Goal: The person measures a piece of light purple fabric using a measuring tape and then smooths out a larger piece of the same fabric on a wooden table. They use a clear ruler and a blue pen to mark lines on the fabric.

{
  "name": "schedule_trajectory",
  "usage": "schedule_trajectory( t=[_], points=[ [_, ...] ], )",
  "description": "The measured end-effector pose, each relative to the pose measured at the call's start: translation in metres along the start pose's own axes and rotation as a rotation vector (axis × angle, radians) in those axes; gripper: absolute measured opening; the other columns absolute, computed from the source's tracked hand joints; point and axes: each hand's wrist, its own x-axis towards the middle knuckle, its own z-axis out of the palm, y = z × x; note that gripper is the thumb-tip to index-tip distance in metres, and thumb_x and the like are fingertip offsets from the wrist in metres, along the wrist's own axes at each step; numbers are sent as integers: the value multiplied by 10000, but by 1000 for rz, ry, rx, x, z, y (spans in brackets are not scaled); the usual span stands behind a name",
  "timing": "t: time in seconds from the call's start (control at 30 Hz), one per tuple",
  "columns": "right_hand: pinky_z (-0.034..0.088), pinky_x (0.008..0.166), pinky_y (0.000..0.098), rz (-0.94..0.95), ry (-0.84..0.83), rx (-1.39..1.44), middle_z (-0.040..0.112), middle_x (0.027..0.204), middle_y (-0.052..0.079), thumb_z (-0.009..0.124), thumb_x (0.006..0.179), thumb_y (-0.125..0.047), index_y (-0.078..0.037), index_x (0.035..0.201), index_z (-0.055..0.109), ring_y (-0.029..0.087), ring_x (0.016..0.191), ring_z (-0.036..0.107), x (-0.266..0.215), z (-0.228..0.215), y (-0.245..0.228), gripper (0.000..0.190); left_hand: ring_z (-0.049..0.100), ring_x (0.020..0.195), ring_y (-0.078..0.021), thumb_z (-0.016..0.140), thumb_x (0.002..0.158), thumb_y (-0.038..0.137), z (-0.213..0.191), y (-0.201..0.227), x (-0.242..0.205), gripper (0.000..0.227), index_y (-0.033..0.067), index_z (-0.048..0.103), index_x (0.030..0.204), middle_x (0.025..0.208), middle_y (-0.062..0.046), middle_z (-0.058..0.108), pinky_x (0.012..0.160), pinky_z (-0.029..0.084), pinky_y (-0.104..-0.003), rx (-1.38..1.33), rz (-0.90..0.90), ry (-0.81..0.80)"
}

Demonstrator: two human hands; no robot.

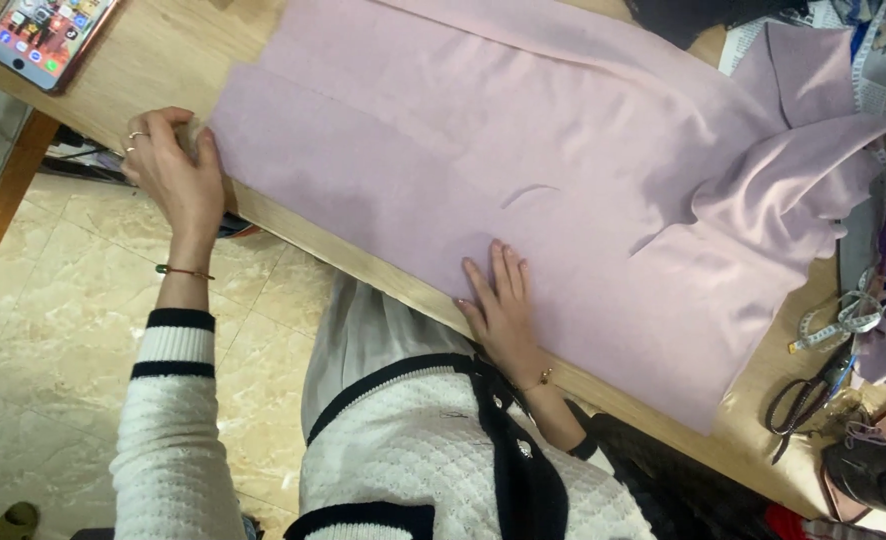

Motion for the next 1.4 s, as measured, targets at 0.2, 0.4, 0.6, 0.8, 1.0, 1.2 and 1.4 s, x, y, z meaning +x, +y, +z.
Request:
schedule_trajectory(
  t=[0.2,0.4,0.6,0.8,1.0,1.2,1.4],
  points=[
    [53,1267,525,-78,74,-11,266,1676,190,578,1019,-430,-257,1546,483,367,1565,175,13,17,-14,563,547,1044,-362,765,1028,179,10,-12,-7,199,132,673,1198,1024,-93,580,918,354,-513,43,-25,-4],
    [132,1266,504,-80,87,103,389,1623,167,660,994,-308,-228,1436,609,352,1525,307,29,17,-32,452,566,1041,-295,875,957,281,25,-24,-2,179,198,743,1045,899,-25,622,973,342,-490,-43,-35,-50],
    [142,1268,516,-85,103,110,413,1610,153,685,972,-285,-238,1424,621,345,1515,327,35,18,-38,459,598,1000,-185,865,945,280,35,-28,-3,160,258,709,970,904,79,667,975,338,-419,-1,-19,57],
    [162,1264,505,-85,124,109,428,1604,143,694,960,-270,-237,1403,638,336,1509,340,37,13,-43,448,481,1181,-336,803,958,220,23,20,1,286,164,636,1183,1216,-65,555,970,325,-530,83,-25,54],
    [154,1269,485,-63,150,97,441,1599,119,678,968,-297,-251,1413,629,312,1509,344,39,15,-46,450,252,1520,-409,461,1071,525,46,121,-57,617,103,484,1521,1631,-213,377,1164,-5,-672,-59,313,-324],
    [170,1262,480,33,164,115,409,1616,132,624,999,-293,-242,1436,609,330,1511,331,21,22,-31,440,257,1542,-339,555,996,526,28,117,-35,621,243,487,1545,1662,-103,362,1189,120,-674,-162,522,-642],
    [238,1244,475,211,263,60,449,1574,181,676,975,-245,-202,1431,614,366,1467,383,-24,-5,-1,462,229,1547,-469,454,1053,563,18,35,24,665,179,461,1594,1708,-178,297,1202,80,-691,-4,286,-626]
  ],
)
